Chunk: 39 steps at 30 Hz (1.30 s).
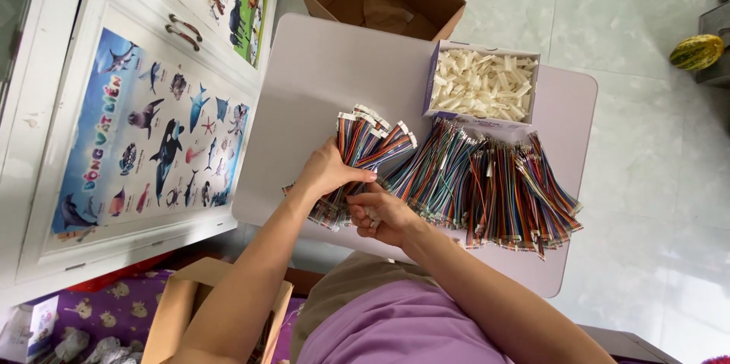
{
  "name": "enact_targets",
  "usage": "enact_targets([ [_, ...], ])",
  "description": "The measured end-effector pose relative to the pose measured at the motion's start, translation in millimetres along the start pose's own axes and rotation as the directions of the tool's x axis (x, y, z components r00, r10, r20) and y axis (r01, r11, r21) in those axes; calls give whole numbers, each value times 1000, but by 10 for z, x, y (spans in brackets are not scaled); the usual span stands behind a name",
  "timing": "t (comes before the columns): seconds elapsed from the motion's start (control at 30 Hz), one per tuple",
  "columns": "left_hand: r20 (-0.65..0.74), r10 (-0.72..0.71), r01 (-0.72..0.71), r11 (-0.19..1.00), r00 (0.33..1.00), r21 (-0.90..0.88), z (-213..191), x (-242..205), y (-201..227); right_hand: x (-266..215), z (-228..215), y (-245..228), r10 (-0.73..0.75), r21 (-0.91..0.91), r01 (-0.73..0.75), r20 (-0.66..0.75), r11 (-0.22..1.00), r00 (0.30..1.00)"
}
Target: Assembling electrical wire harnesses by attaching connectors to bundles of wires.
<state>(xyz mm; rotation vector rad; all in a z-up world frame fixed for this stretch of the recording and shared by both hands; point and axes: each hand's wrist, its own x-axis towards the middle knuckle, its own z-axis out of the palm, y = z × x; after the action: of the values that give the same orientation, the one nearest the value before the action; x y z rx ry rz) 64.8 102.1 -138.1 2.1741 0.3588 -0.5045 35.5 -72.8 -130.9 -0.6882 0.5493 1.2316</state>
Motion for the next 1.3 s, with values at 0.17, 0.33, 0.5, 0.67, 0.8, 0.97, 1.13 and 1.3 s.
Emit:
enact_targets([
  [0.17, -111, 115, -120, 992, 987, -35, -9, -179, 22, 289, -416, 170, -19, 46, 9, 229, 999, 973],
  [0.33, -125, 3, -23, 987, 992, -160, -225, -410, -68, -113, 200, 19, -15, -100, 31, 157, 994, 988],
  [0.5, -68, -89, 11, 678, 994, -735, -517, -876, -345, -354, 749, -22, 105, -364, -7, 249, 931, 963],
  [0.67, -167, -219, -9, 583, 961, -813, -749, -1533, -974, -524, 1142, 80, 211, -499, -36, 300, 866, 930],
  [0.8, -353, -300, -47, 700, 886, -713, -813, -2241, -1856, -585, 934, -14, 168, -485, 14, 330, 874, 929],
  [0.97, -327, -628, 523, 774, 706, -356, -652, -3162, -2702, -620, 197, -238, -52, -301, 107, 186, 948, 981],
  [1.13, -177, -798, 817, 564, 576, 118, -252, -3484, -3527, -863, -233, -464, -159, -288, 185, 111, 939, 981],
  [1.3, -47, -816, 723, 482, 576, 494, 137, -3268, -3582, -1160, -514, -673, -291, -305, 272, -18, 913, 956],
])
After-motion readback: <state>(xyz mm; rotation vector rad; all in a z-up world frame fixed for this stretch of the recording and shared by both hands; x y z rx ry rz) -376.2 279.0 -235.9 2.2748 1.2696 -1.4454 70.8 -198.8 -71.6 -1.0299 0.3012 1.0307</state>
